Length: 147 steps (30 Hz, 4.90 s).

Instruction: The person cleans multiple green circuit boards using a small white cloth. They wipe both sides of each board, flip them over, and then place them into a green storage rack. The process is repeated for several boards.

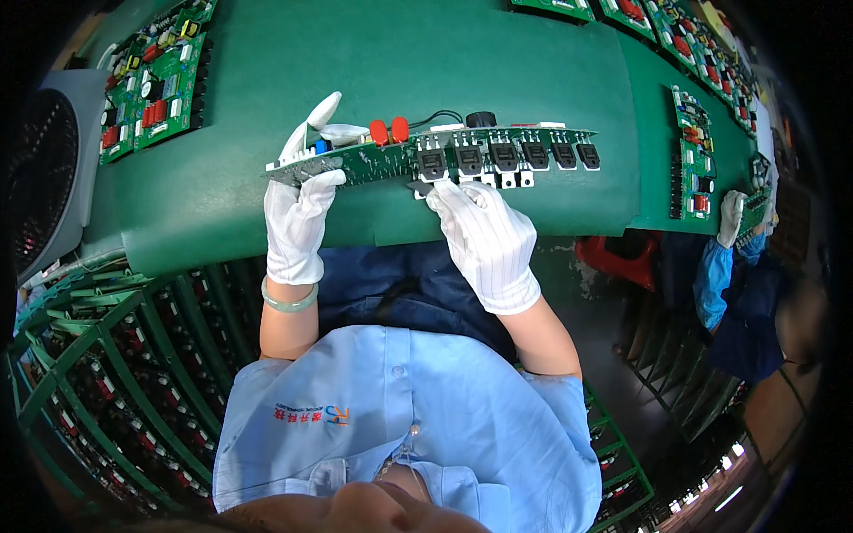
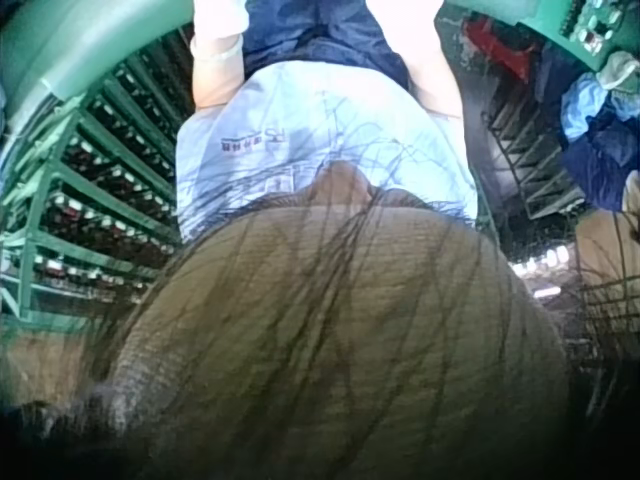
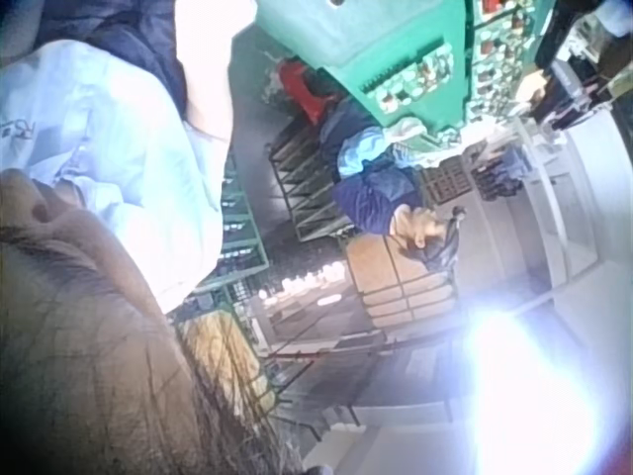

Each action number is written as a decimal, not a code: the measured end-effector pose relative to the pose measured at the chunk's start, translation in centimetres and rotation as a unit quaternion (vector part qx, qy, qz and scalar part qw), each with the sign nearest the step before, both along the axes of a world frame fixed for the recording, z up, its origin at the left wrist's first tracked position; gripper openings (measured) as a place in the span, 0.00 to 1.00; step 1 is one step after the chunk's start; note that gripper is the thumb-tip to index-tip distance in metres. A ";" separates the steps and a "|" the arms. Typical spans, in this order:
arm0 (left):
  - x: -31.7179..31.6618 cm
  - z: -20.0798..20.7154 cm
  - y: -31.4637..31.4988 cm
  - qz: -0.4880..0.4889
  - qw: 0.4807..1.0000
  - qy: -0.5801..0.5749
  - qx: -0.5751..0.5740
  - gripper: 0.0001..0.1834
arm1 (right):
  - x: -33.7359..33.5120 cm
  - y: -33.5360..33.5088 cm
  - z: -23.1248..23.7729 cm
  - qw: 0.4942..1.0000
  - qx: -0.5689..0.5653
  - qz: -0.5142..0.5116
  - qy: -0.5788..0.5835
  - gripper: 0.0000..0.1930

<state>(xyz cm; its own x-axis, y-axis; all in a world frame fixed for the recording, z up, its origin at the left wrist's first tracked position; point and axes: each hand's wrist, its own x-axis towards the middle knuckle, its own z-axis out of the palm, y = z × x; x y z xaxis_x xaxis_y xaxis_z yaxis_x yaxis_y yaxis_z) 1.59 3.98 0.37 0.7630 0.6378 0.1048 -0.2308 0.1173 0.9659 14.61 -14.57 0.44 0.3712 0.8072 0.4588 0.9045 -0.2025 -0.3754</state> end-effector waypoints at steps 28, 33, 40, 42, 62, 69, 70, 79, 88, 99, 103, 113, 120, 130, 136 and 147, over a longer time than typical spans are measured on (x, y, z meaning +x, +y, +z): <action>-4.1 0.4 -10.3 0.041 0.937 0.068 0.339 0.44 | 1.4 -13.2 -1.2 0.919 0.034 -0.364 0.144 0.17; -4.8 -0.4 -11.1 -0.012 0.923 0.062 0.380 0.47 | 0.0 -9.7 1.2 0.964 0.032 -0.233 0.122 0.24; -2.3 0.2 -12.9 0.018 0.897 0.035 0.440 0.35 | -2.8 -5.9 -1.6 0.951 0.126 -0.226 0.171 0.20; -1.7 0.2 -13.3 0.026 0.893 0.049 0.447 0.28 | -2.9 -5.9 -1.7 0.954 0.100 -0.217 0.182 0.20; -2.4 -2.2 -13.2 -0.043 0.910 0.115 0.396 0.18 | -4.0 -4.5 -2.5 0.962 0.078 -0.230 0.128 0.25; -3.1 -3.1 -13.2 -0.062 0.914 0.130 0.379 0.18 | -3.9 -4.3 -2.3 0.958 0.067 -0.235 0.150 0.26; -3.1 -3.2 -13.1 -0.066 0.917 0.134 0.369 0.18 | -3.8 -4.2 -2.4 0.959 0.067 -0.235 0.141 0.25; -4.2 -5.6 -13.2 -0.067 0.933 0.122 0.333 0.20 | -3.9 -4.1 -2.5 0.961 0.063 -0.232 0.135 0.25; -2.6 -2.0 -12.8 -0.084 0.899 0.113 0.414 0.19 | -4.0 -4.1 -1.9 0.959 0.040 -0.240 0.147 0.25; -4.7 -4.3 -12.8 -0.099 0.871 0.133 0.462 0.24 | -3.1 -5.7 -0.7 0.955 0.029 -0.249 0.158 0.21; -3.2 -2.3 -12.7 -0.074 0.893 0.115 0.430 0.24 | -3.4 -5.8 -0.5 0.959 0.048 -0.235 0.153 0.22; -2.0 -1.0 -12.7 -0.069 0.891 0.114 0.434 0.22 | -3.8 -5.8 -1.2 0.958 0.054 -0.233 0.156 0.22; -1.9 -0.9 -12.7 -0.065 0.884 0.108 0.450 0.21 | -4.1 -5.9 -1.9 0.960 0.059 -0.233 0.145 0.22; -1.9 -1.5 -13.1 -0.064 0.902 0.116 0.410 0.19 | -4.4 -5.6 -1.7 0.952 0.072 -0.242 0.171 0.20; -1.1 0.0 -13.0 -0.055 0.893 0.124 0.429 0.19 | -4.6 -5.5 -2.0 0.953 0.073 -0.240 0.172 0.21; -2.1 -1.9 -13.4 -0.028 0.919 0.137 0.369 0.19 | -4.7 -5.5 -2.7 0.957 0.054 -0.236 0.159 0.24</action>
